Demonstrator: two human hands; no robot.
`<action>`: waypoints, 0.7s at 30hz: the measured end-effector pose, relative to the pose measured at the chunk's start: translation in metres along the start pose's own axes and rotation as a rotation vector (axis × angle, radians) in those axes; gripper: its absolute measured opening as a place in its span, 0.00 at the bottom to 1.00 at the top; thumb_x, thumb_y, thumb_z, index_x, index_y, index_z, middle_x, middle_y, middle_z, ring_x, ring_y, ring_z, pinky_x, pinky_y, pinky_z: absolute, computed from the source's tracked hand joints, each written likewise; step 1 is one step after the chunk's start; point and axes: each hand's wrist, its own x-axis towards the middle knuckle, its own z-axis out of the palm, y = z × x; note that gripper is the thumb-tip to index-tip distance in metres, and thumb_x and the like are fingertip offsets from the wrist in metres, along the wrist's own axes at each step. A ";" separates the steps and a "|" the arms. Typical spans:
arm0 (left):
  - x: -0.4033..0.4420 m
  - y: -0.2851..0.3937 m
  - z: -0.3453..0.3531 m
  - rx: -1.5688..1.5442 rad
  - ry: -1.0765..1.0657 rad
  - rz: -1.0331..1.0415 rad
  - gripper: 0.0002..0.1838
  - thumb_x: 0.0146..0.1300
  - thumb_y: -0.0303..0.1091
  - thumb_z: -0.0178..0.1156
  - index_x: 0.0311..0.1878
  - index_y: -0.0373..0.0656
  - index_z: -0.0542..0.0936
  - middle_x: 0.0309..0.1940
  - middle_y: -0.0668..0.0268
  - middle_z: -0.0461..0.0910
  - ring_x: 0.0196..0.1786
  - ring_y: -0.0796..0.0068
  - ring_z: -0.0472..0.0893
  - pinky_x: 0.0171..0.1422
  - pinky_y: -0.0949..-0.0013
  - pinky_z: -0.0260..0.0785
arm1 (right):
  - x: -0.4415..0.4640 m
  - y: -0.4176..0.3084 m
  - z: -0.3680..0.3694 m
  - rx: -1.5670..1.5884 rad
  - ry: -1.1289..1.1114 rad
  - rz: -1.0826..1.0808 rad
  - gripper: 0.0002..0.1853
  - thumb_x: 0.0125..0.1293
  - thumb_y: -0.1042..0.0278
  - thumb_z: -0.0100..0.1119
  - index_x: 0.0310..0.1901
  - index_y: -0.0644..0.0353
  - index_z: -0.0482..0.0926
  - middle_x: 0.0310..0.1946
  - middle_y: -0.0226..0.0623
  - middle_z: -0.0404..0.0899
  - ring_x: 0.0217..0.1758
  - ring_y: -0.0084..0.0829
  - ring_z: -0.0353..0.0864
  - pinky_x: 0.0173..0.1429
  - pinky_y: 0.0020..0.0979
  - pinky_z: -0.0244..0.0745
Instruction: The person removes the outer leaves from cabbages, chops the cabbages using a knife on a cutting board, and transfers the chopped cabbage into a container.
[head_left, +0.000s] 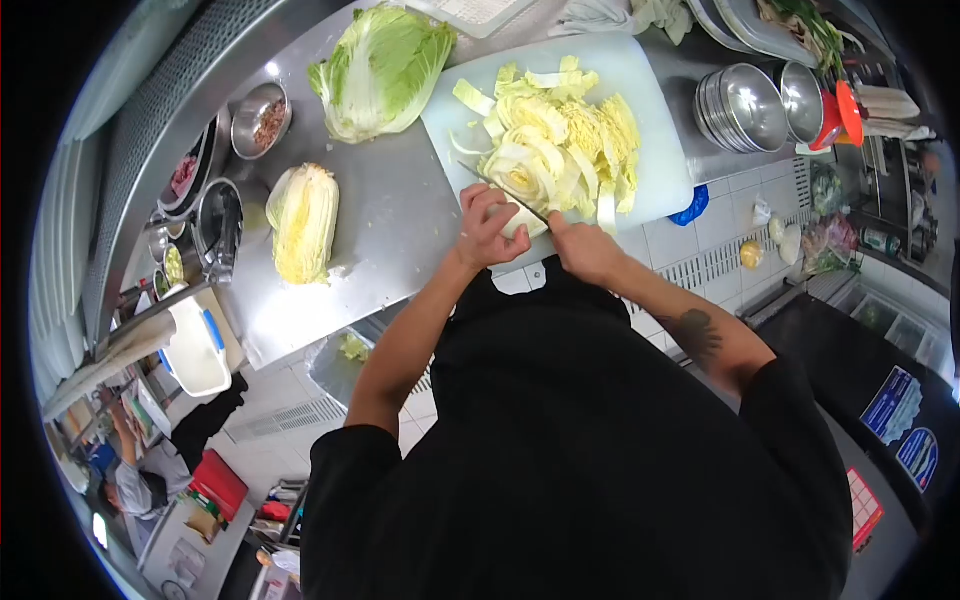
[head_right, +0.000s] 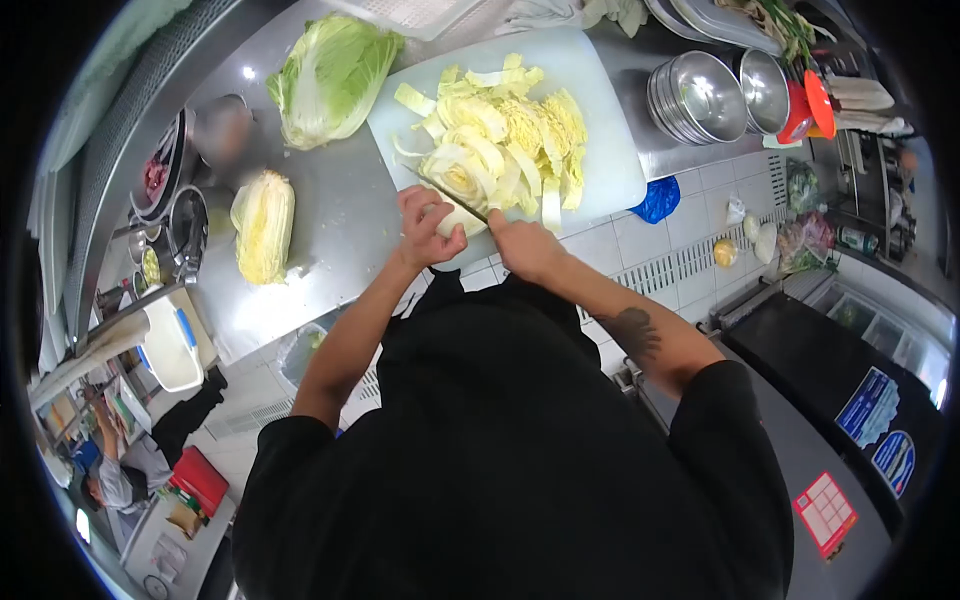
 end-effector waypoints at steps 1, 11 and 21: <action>0.001 -0.001 0.001 -0.024 0.030 -0.019 0.17 0.42 0.34 0.70 0.39 0.46 0.80 0.42 0.61 0.73 0.48 0.55 0.70 0.54 0.56 0.66 | 0.005 0.006 -0.009 0.004 -0.015 -0.017 0.10 0.66 0.73 0.48 0.46 0.66 0.64 0.28 0.62 0.80 0.33 0.63 0.82 0.37 0.56 0.77; -0.010 0.005 -0.004 0.007 0.091 -0.088 0.14 0.47 0.33 0.69 0.38 0.46 0.78 0.43 0.60 0.71 0.47 0.57 0.70 0.54 0.57 0.64 | -0.064 -0.074 -0.100 -0.097 -0.026 0.080 0.08 0.66 0.74 0.48 0.44 0.67 0.64 0.26 0.62 0.80 0.31 0.63 0.82 0.35 0.57 0.78; -0.004 0.005 -0.005 -0.016 0.094 -0.060 0.13 0.46 0.28 0.67 0.38 0.47 0.78 0.42 0.61 0.70 0.46 0.56 0.71 0.51 0.58 0.66 | -0.089 -0.089 -0.097 -0.348 -0.092 0.084 0.05 0.64 0.78 0.47 0.41 0.67 0.65 0.24 0.60 0.80 0.28 0.59 0.84 0.31 0.51 0.81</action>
